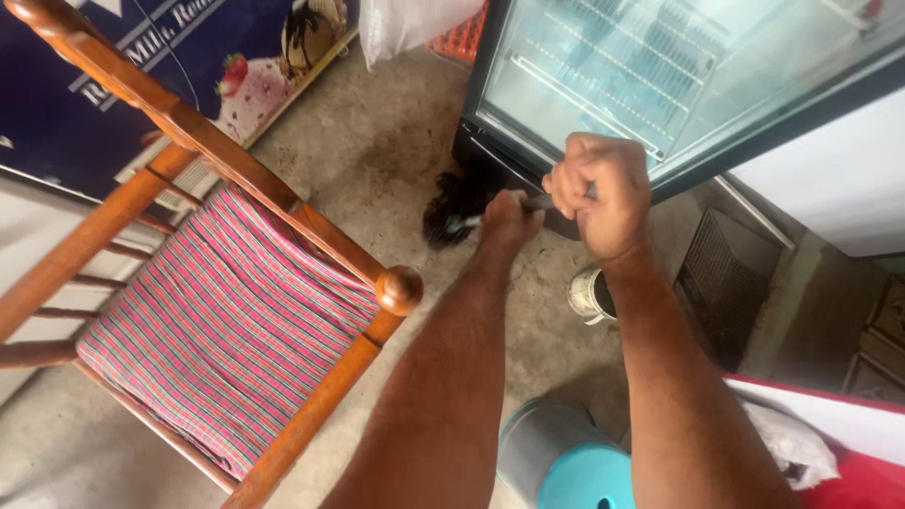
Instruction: The person moves a wooden chair and a plastic chair to clear space, then retrieves a mop and a bucket. They dip the mop into the bucket and proceed to mop the floor area around the chairs and a refrigerator.
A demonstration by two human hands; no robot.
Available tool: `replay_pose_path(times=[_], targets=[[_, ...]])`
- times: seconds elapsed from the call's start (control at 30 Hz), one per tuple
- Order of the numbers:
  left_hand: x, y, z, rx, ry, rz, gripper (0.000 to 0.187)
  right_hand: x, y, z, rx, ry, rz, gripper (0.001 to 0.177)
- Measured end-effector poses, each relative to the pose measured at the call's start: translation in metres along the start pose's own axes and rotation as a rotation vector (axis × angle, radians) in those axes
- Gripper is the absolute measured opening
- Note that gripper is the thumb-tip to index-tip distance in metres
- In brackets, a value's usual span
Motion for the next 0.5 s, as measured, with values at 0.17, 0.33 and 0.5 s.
replay_pose_path(times=[0.17,0.33,0.5], targets=[[-0.012,-0.015,0.074,0.032,-0.15,-0.053,0.047,0.005,-0.015,0.05,-0.071,0.096,-0.172,0.029],[0.019,0.011,0.133,0.108,-0.293,-0.195,0.065,0.003,-0.009,0.12,-0.163,0.089,-0.211,0.031],[0.023,0.093,0.154,0.109,0.011,-0.151,0.065,0.025,-0.02,0.181,-0.317,0.08,-0.038,0.033]])
Point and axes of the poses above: each hand's wrist, its own z-axis away from the middle knuckle, its own y-axis out of the palm, x = y × z, the point moved 3 cm from there along -z, towards the middle knuckle, and after that the axes turned 7 degrees about y, right-handed, at the moved point
